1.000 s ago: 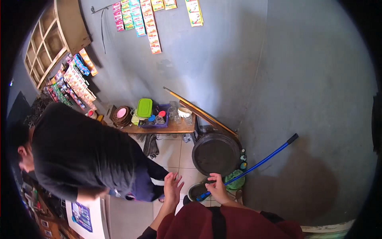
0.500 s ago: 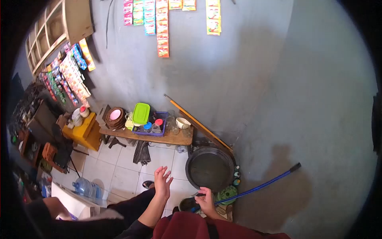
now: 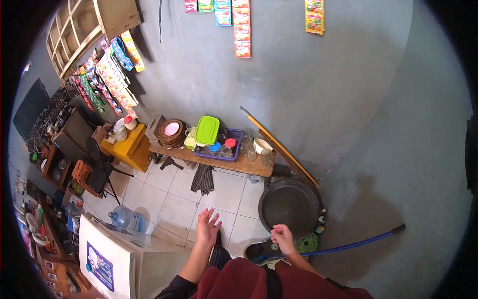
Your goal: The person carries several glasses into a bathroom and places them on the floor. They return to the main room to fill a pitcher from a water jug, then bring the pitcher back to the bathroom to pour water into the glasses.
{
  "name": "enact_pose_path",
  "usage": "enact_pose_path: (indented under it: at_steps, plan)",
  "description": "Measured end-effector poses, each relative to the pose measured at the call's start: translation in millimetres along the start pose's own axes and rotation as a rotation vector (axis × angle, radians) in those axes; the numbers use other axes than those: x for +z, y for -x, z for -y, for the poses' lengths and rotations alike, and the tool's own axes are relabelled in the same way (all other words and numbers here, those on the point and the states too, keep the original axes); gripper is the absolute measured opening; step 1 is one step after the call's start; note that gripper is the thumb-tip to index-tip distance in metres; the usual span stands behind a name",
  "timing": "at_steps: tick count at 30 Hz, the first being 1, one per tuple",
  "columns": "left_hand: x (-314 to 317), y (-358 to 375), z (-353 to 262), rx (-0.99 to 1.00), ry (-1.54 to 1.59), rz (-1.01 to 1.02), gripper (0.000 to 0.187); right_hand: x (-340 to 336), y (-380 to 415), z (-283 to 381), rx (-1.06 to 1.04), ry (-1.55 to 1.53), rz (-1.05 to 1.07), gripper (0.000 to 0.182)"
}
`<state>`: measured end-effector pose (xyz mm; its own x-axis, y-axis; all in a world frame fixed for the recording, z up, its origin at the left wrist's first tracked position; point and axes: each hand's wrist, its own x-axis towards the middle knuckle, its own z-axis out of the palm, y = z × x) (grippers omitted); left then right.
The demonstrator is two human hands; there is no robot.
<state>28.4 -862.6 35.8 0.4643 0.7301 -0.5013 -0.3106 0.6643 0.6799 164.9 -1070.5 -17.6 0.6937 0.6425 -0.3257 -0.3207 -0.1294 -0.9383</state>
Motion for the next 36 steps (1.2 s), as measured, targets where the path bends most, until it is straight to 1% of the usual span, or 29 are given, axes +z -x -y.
enact_pose_path:
  at_steps: [1, 2, 3, 4, 5, 6, 7, 9, 10, 12, 14, 16, 17, 18, 19, 21, 22, 24, 25, 26, 28, 29, 31, 32, 34, 36]
  plan:
    - [-2.2, -10.4, -5.0, -0.069, 0.062, -0.016, 0.034, 10.0, -9.7, -4.4, 0.002, 0.003, 0.001, 0.023]
    - [-7.6, -21.0, -12.9, -0.073, 0.066, -0.019, 0.034, 21.5, -19.7, -12.6, -0.033, 0.045, 0.025, 0.022]
    - [-15.0, -32.0, -23.3, -0.251, 0.155, 0.036, 0.03, 35.0, -29.3, -11.3, -0.069, 0.091, 0.052, 0.021]
    - [-23.8, -41.8, -35.6, -0.427, 0.247, 0.086, 0.026, 48.7, -37.0, -9.4, -0.061, 0.102, 0.06, 0.021]
    - [-32.6, -51.9, -51.3, -0.52, 0.322, 0.112, 0.02, 65.3, -43.2, -6.9, 0.008, 0.054, 0.072, 0.021]
    - [-45.3, -62.9, -66.2, -0.511, 0.33, 0.099, 0.02, 85.8, -50.4, -2.2, 0.077, 0.001, 0.087, 0.02]
    - [-59.8, -75.8, -83.0, -0.492, 0.28, 0.063, 0.02, 106.2, -61.2, 0.4, 0.129, 0.063, 0.067, 0.023]
    - [-90.1, -103.5, -122.0, -0.434, 0.19, -0.044, 0.019, 148.0, -89.0, -6.7, 0.183, 0.059, 0.106, 0.023]
    - [-102.5, -119.5, -143.5, -0.414, 0.212, -0.043, 0.019, 170.0, -105.5, -0.7, 0.21, 0.067, 0.128, 0.022]
    - [-130.4, -141.8, -179.1, -0.372, 0.205, -0.204, 0.018, 216.7, -137.9, 9.4, 0.242, 0.105, 0.172, 0.022]
    - [-146.7, -157.6, -216.5, -0.325, 0.25, -0.234, 0.018, 266.4, -168.1, 12.6, 0.157, 0.109, 0.225, 0.023]
    - [-153.1, -175.8, -244.5, -0.183, 0.31, -0.135, 0.017, 311.1, -196.2, 22.6, 0.178, 0.155, 0.311, 0.024]
    - [-156.7, -185.4, -254.7, -0.15, 0.341, -0.15, 0.015, 331.6, -207.0, 30.3, 0.15, 0.148, 0.395, 0.024]
    - [-157.6, -193.0, -262.1, -0.145, 0.381, -0.172, 0.015, 346.7, -216.4, 36.6, 0.126, 0.144, 0.482, 0.024]
    - [-156.4, -199.9, -269.3, -0.122, 0.418, -0.183, 0.015, 358.7, -225.4, 42.6, 0.142, 0.179, 0.508, 0.024]
    - [-158.9, -214.2, -275.6, -0.101, 0.504, -0.2, 0.013, 383.8, -243.9, 51.2, -0.071, 0.309, 0.557, 0.021]
    - [-162.8, -224.7, -276.2, -0.095, 0.525, -0.226, 0.013, 392.7, -255.7, 51.1, -0.053, 0.322, 0.582, 0.021]
    - [-172.0, -243.1, -272.7, -0.239, 0.59, -0.214, 0.014, 403.2, -279.7, 47.9, 0.069, 0.227, 0.611, 0.02]
    - [-171.5, -249.6, -278.9, -0.308, 0.616, -0.231, 0.014, 414.0, -288.1, 56.4, 0.178, 0.251, 0.559, 0.018]
    - [-173.0, -256.2, -287.2, -0.302, 0.656, -0.274, 0.014, 419.6, -300.7, 53.5, 0.224, 0.218, 0.552, 0.016]
    - [-175.7, -266.6, -303.7, -0.223, 0.639, -0.237, 0.008, 437.2, -325.7, 55.2, 0.271, 0.23, 0.596, 0.017]
    - [-174.8, -269.5, -314.6, -0.193, 0.68, -0.267, 0.008, 447.2, -341.5, 57.7, 0.286, 0.26, 0.644, 0.017]
    - [-177.9, -272.6, -340.3, 0.005, 0.69, -0.369, 0.009, 475.2, -369.0, 59.9, 0.316, 0.308, 0.767, 0.018]
    - [-184.6, -275.4, -347.6, 0.032, 0.702, -0.387, 0.009, 493.3, -380.8, 62.4, 0.319, 0.312, 0.8, 0.018]
    - [-198.0, -281.3, -356.2, 0.134, 0.725, -0.405, 0.016, 532.1, -399.1, 76.1, 0.298, 0.349, 0.913, 0.019]
    - [-214.2, -285.6, -366.1, 0.15, 0.796, -0.451, 0.016, 577.2, -411.7, 90.5, 0.279, 0.452, 0.97, 0.018]
